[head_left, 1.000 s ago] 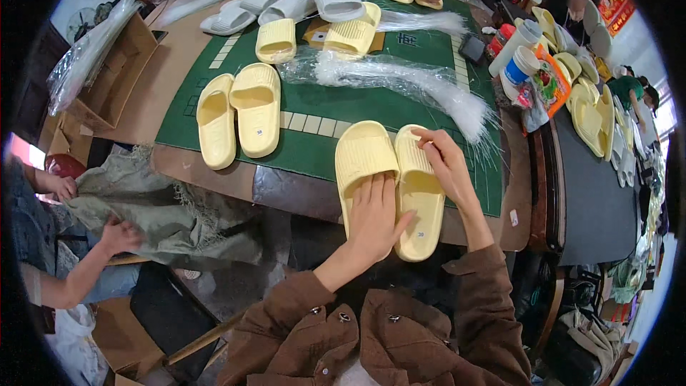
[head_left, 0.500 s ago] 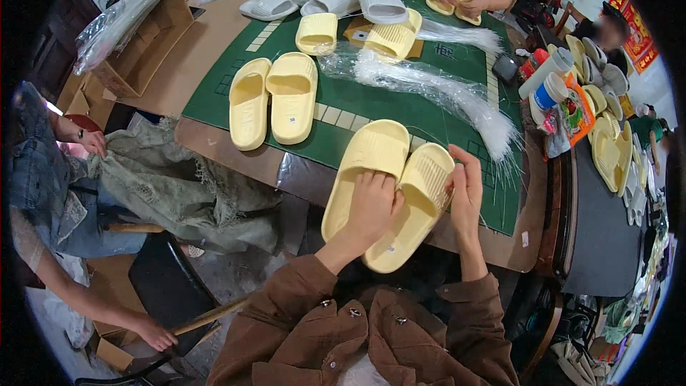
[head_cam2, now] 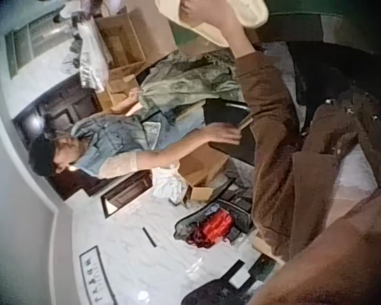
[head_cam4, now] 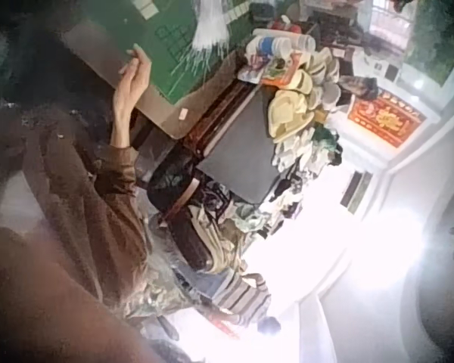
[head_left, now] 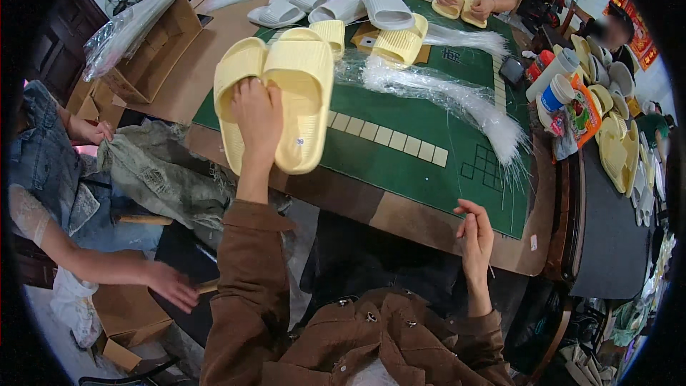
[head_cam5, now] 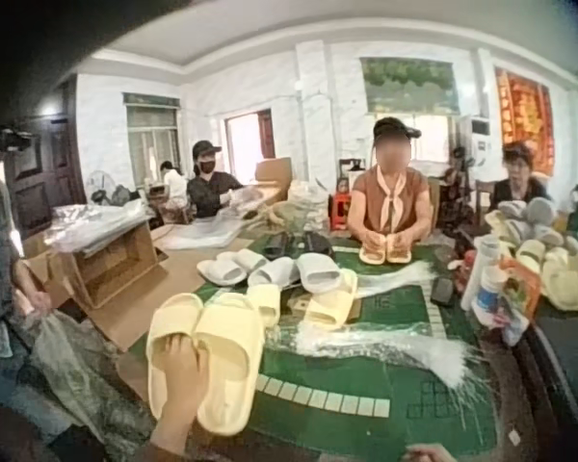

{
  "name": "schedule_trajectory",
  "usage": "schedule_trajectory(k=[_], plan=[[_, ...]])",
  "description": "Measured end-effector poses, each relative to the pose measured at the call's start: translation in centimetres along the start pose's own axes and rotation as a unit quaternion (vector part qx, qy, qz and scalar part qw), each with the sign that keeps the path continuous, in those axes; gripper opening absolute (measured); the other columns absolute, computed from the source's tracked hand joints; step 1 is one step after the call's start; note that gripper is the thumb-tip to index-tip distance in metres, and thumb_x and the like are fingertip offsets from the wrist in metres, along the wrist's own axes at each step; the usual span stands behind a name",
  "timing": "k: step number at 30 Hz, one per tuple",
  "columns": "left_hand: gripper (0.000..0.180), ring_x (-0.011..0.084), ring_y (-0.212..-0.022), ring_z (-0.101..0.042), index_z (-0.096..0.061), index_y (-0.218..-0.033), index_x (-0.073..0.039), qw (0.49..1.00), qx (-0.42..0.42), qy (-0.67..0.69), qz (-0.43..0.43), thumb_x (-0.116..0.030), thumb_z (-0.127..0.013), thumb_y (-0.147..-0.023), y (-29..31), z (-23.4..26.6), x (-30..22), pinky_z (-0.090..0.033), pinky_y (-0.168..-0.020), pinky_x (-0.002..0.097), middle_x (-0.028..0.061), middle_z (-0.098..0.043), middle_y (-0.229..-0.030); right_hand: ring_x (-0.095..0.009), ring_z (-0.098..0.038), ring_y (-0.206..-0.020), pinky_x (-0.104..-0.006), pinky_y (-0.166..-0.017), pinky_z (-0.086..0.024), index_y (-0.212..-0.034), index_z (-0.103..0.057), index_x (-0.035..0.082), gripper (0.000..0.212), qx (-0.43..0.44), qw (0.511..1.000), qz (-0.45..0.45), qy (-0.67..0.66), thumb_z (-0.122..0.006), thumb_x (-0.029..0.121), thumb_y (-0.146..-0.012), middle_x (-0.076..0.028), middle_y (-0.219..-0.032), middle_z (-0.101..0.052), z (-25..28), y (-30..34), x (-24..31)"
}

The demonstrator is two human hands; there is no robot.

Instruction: The person assembles yellow and white plastic slippers by hand. They pick up pairs of slippers, align them, and press the components together to secure the fit. The person handles the slippers one pair at a time, occasionally switching between yellow and white colors, and places the finished pairs on the table.

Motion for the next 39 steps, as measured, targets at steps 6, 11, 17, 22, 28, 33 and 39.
schedule_trajectory(k=[6, 11, 17, 22, 28, 33, 39], plan=[[0.028, 0.0409, -0.107, -0.051, -0.059, -0.099, 0.008, 0.982, 0.14, -0.076, 0.102, -0.017, -0.051, -0.09, 1.0, -3.7, 3.8, -0.039, -0.092, 0.0505, 0.0253, -0.058, -0.107, -0.005, -0.045, -0.065, -0.0202, -0.062, -0.039, -0.113, -0.062, 0.0, 0.025, 0.011, 1.0, -0.006, 0.008, -0.042, 0.009, -0.1, -0.004, -0.097, -0.061, -0.2, 0.2, -0.9], [0.038, 0.0413, -0.114, -0.049, -0.056, -0.111, 0.01, 0.989, -0.004, -0.126, 0.078, -0.022, -0.056, -0.091, 2.9, -7.5, 3.9, -0.039, -0.093, 0.0522, 0.026, -0.054, -0.12, -0.005, -0.046, -0.065, -0.0209, -0.061, -0.04, -0.111, -0.063, 0.0, 0.024, 0.019, 0.999, -0.029, 0.022, -0.043, 0.005, -0.098, -0.004, -0.095, -0.061, -0.9, 0.6, -1.8], [0.045, 0.0437, -0.116, -0.047, -0.049, -0.12, 0.013, 0.991, 0.067, 0.031, 0.109, -0.024, -0.053, -0.093, 0.0, -8.4, 6.2, -0.037, -0.097, 0.0536, 0.0292, -0.05, -0.123, -0.006, -0.047, -0.064, -0.021, -0.06, -0.04, -0.108, -0.064, 0.0, 0.023, 0.019, 0.999, -0.028, 0.018, -0.044, 0.004, -0.097, -0.004, -0.092, -0.062, -0.8, 0.4, -2.3], [0.07, 0.0467, -0.125, -0.038, -0.031, -0.139, 0.011, 0.988, 0.009, 0.113, 0.108, -0.033, -0.056, -0.091, 3.2, -6.2, 4.2, -0.029, -0.103, 0.0588, 0.032, -0.04, -0.134, -0.006, -0.047, -0.062, -0.0214, -0.06, -0.04, -0.106, -0.065, 0.0, 0.023, 0.019, 0.999, -0.011, 0.035, -0.045, 0.004, -0.097, -0.005, -0.09, -0.063, -1.1, 0.2, -2.2], [0.076, 0.0489, -0.137, -0.021, -0.039, -0.144, -0.027, 0.978, 0.174, -0.089, 0.068, -0.047, -0.07, -0.079, 7.0, -1.8, -4.8, -0.016, -0.098, 0.0785, 0.0243, -0.023, -0.148, -0.007, -0.047, -0.061, -0.0222, -0.059, -0.041, -0.105, -0.065, 0.0, 0.021, 0.017, 0.998, -0.015, 0.061, -0.047, 0.003, -0.096, -0.005, -0.089, -0.063, -1.0, 0.2, -2.2], [0.072, 0.0468, -0.136, -0.024, -0.044, -0.14, -0.032, 0.984, 0.138, -0.112, 0.031, -0.04, -0.072, -0.075, 6.1, -4.1, -0.9, -0.025, -0.095, 0.0776, 0.0154, -0.031, -0.146, -0.007, -0.048, -0.062, -0.0219, -0.058, -0.041, -0.106, -0.065, 0.0, 0.021, 0.027, 0.996, 0.003, 0.084, -0.047, 0.003, -0.096, -0.005, -0.088, -0.062, -1.3, 0.4, -2.0], [0.071, 0.0456, -0.133, -0.029, -0.046, -0.138, -0.033, 0.987, 0.127, -0.095, -0.005, -0.035, -0.073, -0.073, 3.2, -6.3, 7.3, -0.027, -0.097, 0.0758, 0.0116, -0.038, -0.142, -0.006, -0.046, -0.062, -0.0205, -0.058, -0.039, -0.106, -0.065, 0.001, 0.021, 0.021, 0.994, 0.009, 0.111, -0.046, 0.003, -0.097, -0.004, -0.089, -0.062, -1.5, 0.5, -1.7]])
Point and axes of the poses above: each hand's wrist, its own y-axis away from the middle knuckle, its own z-axis out of the back of the hand, x = y × z, the point moved 2 cm from there along -y, towards the middle knuckle
